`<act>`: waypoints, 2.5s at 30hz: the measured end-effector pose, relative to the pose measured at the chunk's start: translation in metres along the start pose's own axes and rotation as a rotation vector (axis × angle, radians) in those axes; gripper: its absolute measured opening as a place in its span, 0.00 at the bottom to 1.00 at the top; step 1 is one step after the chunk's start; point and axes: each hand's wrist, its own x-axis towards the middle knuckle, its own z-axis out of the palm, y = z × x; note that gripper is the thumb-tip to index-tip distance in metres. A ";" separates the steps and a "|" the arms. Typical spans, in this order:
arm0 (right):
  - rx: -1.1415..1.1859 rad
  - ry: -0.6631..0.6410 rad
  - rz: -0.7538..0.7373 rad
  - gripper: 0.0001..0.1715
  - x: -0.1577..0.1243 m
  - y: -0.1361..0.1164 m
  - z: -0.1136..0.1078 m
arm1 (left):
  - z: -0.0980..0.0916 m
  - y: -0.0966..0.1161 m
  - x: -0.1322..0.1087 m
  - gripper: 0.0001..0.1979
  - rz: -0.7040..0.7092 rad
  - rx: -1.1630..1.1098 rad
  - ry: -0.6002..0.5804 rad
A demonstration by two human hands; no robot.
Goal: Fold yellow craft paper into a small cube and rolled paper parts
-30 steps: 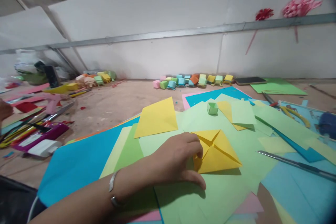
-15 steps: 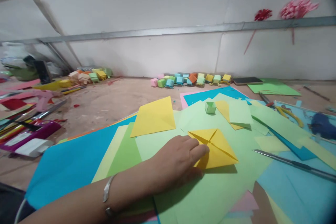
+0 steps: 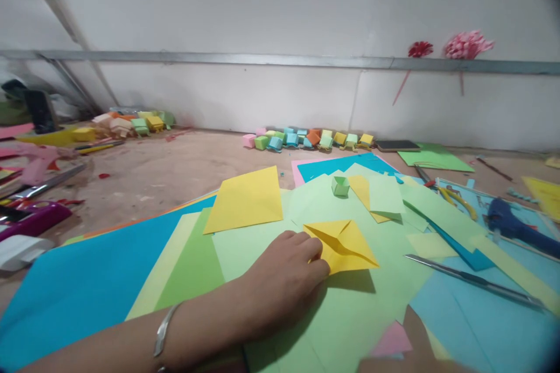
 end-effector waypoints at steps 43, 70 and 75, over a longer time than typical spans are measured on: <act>-0.569 -0.292 0.690 0.12 0.072 -0.013 -0.058 | 0.001 -0.005 0.012 0.06 -0.462 -0.304 -0.030; -0.704 -0.140 0.523 0.14 0.071 0.001 -0.054 | 0.011 -0.016 0.010 0.22 -0.342 -0.282 0.177; -0.580 -0.127 0.512 0.18 0.072 0.007 -0.058 | 0.010 -0.017 0.012 0.23 -0.335 -0.362 0.167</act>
